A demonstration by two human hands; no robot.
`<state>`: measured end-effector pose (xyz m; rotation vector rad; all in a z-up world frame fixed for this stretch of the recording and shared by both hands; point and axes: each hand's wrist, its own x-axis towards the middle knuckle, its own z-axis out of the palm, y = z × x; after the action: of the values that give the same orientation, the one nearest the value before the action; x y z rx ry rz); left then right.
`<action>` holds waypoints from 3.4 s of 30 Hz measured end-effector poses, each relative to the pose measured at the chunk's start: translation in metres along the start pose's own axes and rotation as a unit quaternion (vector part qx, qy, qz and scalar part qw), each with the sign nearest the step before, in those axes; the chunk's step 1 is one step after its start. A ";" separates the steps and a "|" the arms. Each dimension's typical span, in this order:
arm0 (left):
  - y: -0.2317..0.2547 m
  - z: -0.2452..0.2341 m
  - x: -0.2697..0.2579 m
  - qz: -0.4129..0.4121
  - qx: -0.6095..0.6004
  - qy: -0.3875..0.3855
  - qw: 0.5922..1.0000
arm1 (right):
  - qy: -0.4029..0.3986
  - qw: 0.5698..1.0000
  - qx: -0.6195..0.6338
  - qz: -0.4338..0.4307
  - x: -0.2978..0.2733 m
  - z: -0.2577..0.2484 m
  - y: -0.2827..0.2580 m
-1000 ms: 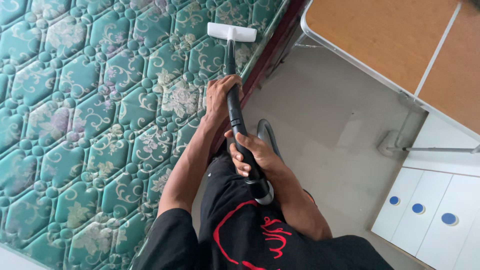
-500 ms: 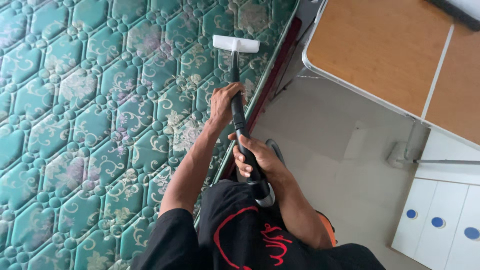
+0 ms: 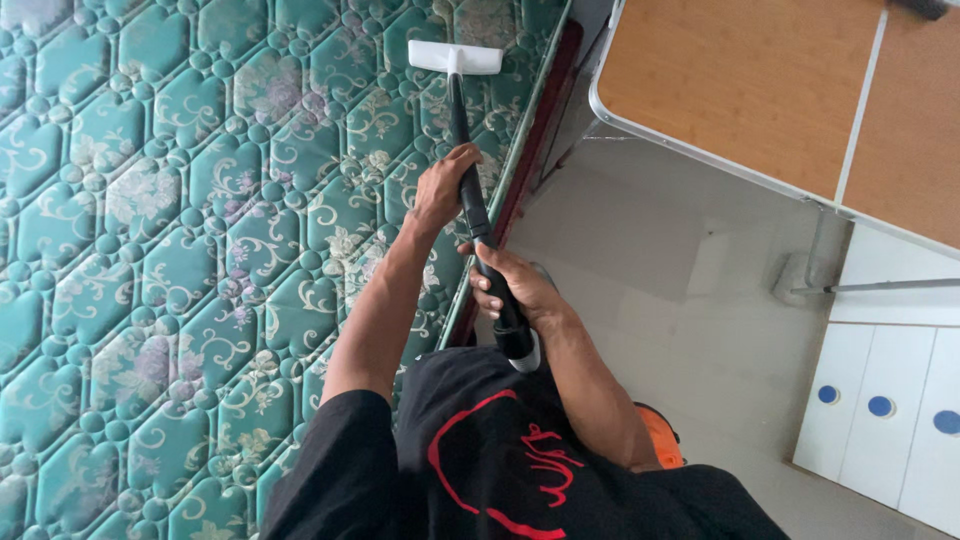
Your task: The person vacuums a mattress with a hand-held vacuum head attachment, moving the head in overlapping strokes across the quilted surface of the bed.
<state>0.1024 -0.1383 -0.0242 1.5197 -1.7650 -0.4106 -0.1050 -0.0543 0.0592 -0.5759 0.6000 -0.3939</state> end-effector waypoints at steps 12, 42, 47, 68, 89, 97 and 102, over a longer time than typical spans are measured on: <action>0.089 -0.028 -0.040 0.011 -0.034 0.063 0.997 | -0.040 0.998 0.045 0.032 -0.066 0.025 0.000; 0.193 -0.007 -0.213 -0.073 -0.064 0.052 0.994 | -0.110 0.987 0.105 0.048 -0.233 0.045 0.105; 0.181 -0.002 -0.204 -0.042 -0.061 0.072 0.995 | -0.096 0.991 0.079 0.053 -0.219 0.042 0.103; 0.078 -0.012 -0.099 -0.018 -0.076 0.033 0.996 | 0.005 0.999 0.039 0.021 -0.105 0.057 0.046; 0.024 -0.047 -0.043 0.059 -0.079 -0.004 0.995 | 0.017 0.998 0.054 -0.030 -0.039 0.092 0.030; 0.052 -0.070 -0.052 0.064 -0.101 -0.021 0.993 | -0.004 0.995 0.095 -0.044 -0.058 0.113 0.030; 0.056 -0.070 -0.049 0.052 -0.090 -0.019 0.994 | -0.020 0.993 0.103 -0.062 -0.059 0.114 0.029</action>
<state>0.1138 -0.0624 0.0437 1.2968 -1.7766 -0.5343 -0.0735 0.0422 0.1434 -0.4227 0.4803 -0.5537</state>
